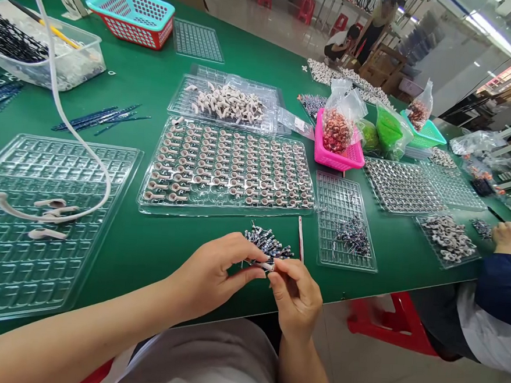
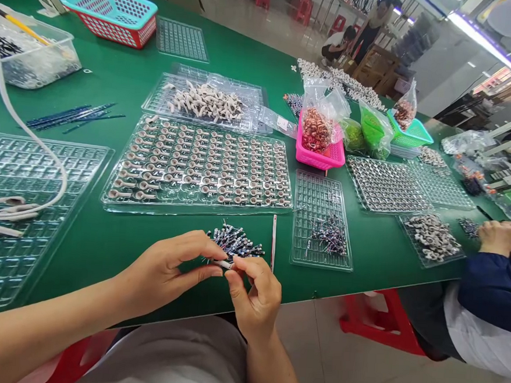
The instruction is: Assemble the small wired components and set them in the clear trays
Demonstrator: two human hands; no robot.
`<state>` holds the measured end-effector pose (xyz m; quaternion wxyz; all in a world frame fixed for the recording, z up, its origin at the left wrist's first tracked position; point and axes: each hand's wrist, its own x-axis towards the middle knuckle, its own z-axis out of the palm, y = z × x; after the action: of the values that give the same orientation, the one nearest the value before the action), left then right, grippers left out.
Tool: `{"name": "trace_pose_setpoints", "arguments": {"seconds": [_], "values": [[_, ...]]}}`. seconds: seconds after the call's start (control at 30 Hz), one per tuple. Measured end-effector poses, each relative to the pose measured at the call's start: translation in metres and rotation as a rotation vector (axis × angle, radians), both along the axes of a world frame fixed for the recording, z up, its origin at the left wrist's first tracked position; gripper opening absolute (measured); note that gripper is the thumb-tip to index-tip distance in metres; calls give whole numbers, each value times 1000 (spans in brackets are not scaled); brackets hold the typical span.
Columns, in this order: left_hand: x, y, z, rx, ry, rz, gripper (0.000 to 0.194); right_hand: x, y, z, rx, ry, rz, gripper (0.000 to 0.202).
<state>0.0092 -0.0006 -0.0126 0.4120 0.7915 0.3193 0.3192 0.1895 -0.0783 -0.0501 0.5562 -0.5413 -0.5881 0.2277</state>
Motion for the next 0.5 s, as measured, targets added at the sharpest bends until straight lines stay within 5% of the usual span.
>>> {"name": "trace_pose_setpoints", "arguments": {"seconds": [0.5], "values": [[1,4,-2,90,-89,-51,10,0,1,-1,50,-53,-1,21]]}}
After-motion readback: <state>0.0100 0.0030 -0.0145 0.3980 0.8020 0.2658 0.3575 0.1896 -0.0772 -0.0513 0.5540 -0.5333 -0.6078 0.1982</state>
